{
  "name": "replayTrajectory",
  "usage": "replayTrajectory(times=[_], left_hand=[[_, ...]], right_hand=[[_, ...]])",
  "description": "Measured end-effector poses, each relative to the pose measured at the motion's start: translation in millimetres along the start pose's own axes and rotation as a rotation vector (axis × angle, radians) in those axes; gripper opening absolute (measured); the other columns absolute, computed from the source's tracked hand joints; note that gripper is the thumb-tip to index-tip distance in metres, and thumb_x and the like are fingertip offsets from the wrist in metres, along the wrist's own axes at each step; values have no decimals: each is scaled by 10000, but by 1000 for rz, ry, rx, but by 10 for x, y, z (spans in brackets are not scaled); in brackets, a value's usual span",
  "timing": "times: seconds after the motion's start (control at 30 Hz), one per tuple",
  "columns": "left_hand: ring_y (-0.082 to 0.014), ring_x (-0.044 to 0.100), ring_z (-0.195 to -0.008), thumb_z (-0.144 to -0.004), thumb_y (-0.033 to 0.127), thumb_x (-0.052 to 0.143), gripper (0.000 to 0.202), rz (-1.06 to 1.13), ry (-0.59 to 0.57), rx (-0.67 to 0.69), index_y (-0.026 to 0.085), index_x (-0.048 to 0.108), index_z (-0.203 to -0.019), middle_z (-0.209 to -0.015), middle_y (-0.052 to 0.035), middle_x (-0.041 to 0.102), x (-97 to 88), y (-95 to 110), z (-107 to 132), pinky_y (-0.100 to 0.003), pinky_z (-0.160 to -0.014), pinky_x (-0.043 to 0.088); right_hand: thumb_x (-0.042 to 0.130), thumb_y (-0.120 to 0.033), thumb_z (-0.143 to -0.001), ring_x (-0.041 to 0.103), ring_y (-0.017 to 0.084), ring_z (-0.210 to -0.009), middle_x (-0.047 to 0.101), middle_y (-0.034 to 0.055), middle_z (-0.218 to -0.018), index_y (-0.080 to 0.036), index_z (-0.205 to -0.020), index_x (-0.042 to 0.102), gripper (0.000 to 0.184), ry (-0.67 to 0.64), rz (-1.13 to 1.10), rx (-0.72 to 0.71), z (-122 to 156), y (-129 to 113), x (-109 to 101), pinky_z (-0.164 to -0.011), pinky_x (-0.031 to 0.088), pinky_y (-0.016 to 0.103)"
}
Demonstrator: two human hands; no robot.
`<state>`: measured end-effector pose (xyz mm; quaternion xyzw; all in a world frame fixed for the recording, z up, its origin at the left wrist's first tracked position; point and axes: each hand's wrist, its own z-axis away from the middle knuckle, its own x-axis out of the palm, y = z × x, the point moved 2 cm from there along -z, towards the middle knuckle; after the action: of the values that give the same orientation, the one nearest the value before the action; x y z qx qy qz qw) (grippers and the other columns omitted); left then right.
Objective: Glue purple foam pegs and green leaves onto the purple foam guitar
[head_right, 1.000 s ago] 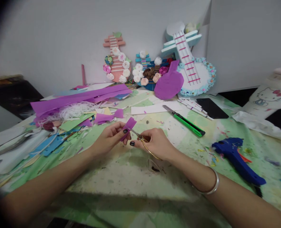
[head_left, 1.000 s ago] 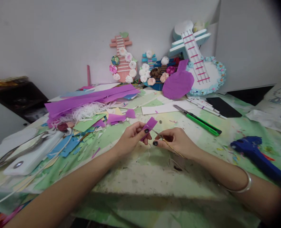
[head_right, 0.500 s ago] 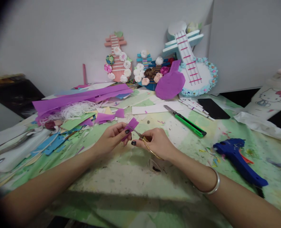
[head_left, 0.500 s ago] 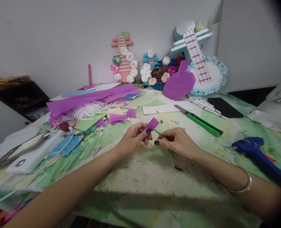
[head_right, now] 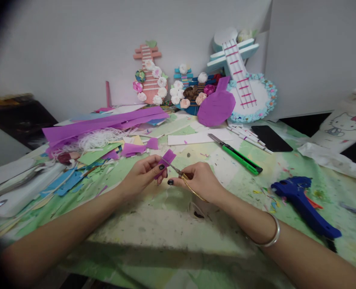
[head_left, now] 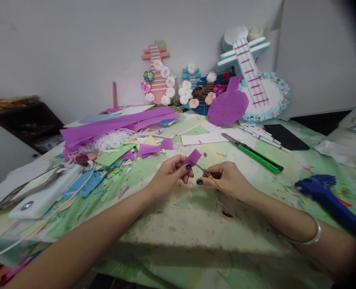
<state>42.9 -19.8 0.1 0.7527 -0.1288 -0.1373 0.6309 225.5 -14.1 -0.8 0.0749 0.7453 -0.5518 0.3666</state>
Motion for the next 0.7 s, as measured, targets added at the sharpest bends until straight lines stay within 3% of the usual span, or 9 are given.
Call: replayTrajectory(times=[0.23,0.57,0.7], left_hand=[[-64,493,-525,-848,364,570,230,-4,0,0,138,532,-837,-679,4,579,2,11,1,-208,-545,403],[-80,527,-541,-847,356,570,214,-10,17,10,142,559,-836,-682,-6,606,0,-1,-2,-223,-568,428],[-133,624,-678,-826,342,602,201,18,40,6,146,567,-851,-744,-40,655,-9,6,-1,-264,-678,480]], right_hand=[[602,-585,-714,179,80,-530,182,-48,-538,-171,-471,345,545,2,26,-18,-16,30,9,-466,119,253],[600,-605,-696,233,75,-447,260,-52,-418,-150,-478,507,513,-1,56,62,-9,3,-23,-446,133,251],[591,-607,-702,286,89,-462,327,-32,-430,-130,-531,600,506,113,123,72,-46,43,-94,-454,173,254]])
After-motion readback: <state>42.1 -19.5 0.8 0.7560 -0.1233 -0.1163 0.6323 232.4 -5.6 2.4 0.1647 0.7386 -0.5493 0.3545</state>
